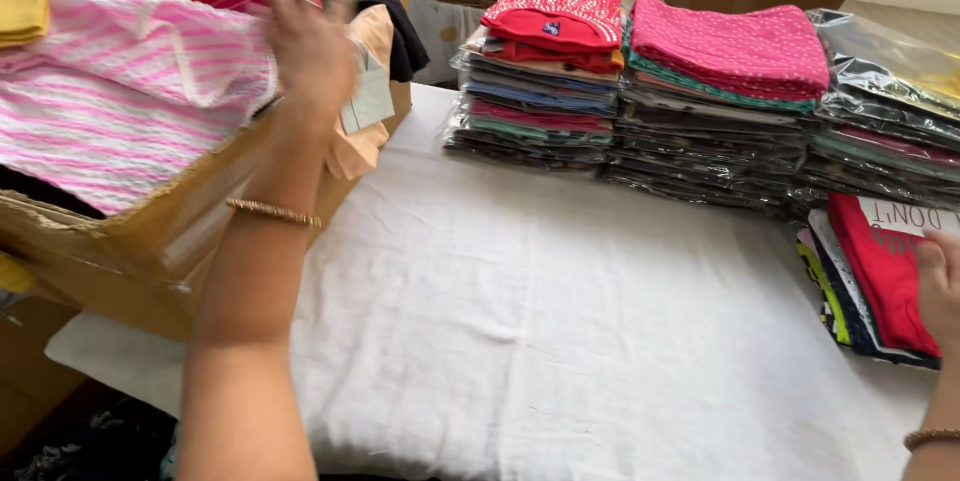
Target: The person folds a red t-shirt, a pink and white striped top, a red pair of shorts, and a light green t-shirt on a white table. Each item is smoothed out, folded into a compact rectangle, and placed onto a growing stack of folded clothes.
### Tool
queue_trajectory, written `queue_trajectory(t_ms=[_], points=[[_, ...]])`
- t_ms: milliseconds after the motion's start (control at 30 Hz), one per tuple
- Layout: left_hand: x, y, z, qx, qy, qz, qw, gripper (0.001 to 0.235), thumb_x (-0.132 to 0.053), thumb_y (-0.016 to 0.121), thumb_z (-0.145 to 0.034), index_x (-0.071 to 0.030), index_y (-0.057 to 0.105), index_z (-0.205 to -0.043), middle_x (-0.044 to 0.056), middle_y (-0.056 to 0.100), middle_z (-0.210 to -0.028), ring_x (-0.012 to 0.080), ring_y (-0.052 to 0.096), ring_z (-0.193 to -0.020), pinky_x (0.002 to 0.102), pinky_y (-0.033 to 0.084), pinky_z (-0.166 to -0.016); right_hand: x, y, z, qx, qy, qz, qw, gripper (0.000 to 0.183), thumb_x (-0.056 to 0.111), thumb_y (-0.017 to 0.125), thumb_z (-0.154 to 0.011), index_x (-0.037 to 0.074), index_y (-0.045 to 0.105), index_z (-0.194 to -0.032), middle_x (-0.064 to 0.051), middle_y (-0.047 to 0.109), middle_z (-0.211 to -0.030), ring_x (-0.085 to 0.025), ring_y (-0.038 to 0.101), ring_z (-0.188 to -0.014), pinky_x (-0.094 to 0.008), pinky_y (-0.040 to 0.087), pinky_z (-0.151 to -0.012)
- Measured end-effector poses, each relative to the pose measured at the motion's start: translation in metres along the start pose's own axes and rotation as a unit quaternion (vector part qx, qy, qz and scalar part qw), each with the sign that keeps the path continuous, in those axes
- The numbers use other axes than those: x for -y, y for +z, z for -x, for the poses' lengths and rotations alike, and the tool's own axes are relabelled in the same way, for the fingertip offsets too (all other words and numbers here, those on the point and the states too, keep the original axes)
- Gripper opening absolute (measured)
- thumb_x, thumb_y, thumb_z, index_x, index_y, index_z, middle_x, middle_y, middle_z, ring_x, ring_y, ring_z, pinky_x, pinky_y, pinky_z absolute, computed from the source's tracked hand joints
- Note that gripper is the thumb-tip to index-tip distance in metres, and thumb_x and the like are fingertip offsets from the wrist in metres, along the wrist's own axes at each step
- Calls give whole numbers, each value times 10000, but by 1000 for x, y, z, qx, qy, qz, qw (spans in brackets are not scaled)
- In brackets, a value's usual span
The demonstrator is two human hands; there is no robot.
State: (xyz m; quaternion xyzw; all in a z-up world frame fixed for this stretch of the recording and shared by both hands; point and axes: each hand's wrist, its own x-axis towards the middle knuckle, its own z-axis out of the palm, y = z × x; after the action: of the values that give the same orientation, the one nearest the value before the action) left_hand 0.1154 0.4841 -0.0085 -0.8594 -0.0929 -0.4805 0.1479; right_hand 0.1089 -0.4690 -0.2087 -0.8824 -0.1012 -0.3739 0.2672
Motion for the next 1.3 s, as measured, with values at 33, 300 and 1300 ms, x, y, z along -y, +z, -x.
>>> queue_trajectory(t_ms=[33,300,1300], points=[[12,-27,-4,-2,-1,1,1000,350,-217,497,-1137,-129,616,-1453,291,252,-1664,550,159,-1501,762,211,-1136,52,-6,-9,-2,-1,1,1000,346,334,462,-1274,18,583,-1350,-167,612,-1236,-319,574,-1143,-415,480,-1073],[68,-73,24,66,-440,196,874,391,-198,510,-1055,-6,540,-1394,284,491,-1402,427,595,-1169,539,488,-1019,361,-23,-58,25,-93,-47,994,252,311,588,-1163,124,718,-1271,-108,675,-1380,-287,617,-1318,-385,485,-1075],[-320,-115,147,331,215,754,525,917,-196,816,-837,-89,282,-1575,229,359,-1570,383,326,-1448,488,279,-1168,392,-18,-23,220,-23,-482,848,273,205,714,-1021,-21,662,-1166,-158,705,-1214,-234,688,-1121,-365,565,-989]])
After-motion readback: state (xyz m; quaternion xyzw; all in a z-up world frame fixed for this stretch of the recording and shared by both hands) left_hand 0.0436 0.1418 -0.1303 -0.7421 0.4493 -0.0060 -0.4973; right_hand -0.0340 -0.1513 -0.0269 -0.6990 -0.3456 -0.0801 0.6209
